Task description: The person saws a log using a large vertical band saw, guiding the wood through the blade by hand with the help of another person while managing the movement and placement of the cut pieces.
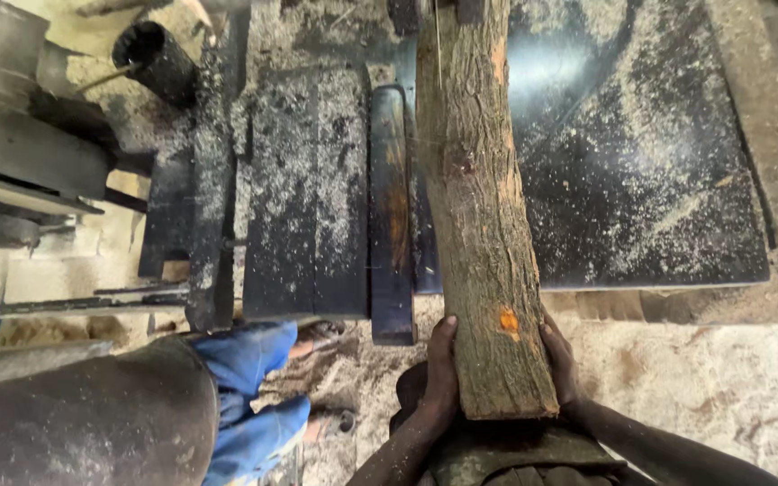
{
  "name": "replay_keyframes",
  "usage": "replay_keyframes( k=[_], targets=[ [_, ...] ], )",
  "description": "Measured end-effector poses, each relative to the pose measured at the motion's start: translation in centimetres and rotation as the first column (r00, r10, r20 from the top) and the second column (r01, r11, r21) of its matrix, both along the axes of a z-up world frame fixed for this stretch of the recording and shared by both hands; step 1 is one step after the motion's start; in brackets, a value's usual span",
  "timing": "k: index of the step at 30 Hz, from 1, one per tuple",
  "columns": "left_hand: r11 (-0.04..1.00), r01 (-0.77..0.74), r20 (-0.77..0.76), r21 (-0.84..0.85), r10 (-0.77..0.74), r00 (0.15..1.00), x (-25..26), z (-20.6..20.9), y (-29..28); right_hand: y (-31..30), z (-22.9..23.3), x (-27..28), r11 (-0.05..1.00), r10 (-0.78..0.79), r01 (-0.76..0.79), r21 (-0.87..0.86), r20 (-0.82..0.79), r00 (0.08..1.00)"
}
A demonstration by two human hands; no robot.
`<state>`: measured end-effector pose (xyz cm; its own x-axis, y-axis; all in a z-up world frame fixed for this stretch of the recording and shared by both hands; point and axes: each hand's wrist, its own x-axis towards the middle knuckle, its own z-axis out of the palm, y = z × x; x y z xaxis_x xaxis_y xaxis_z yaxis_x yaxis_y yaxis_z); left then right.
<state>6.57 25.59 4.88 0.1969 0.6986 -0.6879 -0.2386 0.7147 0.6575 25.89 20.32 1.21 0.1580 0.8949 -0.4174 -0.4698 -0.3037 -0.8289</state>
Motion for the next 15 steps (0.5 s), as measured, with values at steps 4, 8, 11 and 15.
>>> replay_keyframes(
  k=[4, 8, 11, 15],
  targets=[
    [0.984, -0.107, 0.125, 0.143, 0.089, 0.988, 0.3, -0.9, 1.6, 1.6, 0.2, 0.4, 0.995, 0.039, -0.034, 0.093, -0.056, 0.998],
    [0.971, -0.127, 0.136, 0.202, 0.100, 0.986, 0.5, -0.3, 3.1, 2.8, -0.7, 1.1, 0.999, 0.037, -0.034, 0.041, -0.069, 0.997],
    [0.985, -0.106, 0.111, 0.135, 0.092, 0.990, 1.0, 1.5, 4.7, 3.8, -1.1, 1.5, 1.000, -0.007, 0.005, -0.014, -0.191, 0.982],
    [0.987, -0.116, 0.097, 0.108, 0.106, 0.990, 1.5, 4.0, 6.6, 5.5, -0.8, 2.0, 0.999, 0.030, -0.037, -0.034, -0.193, 0.981]
  ],
)
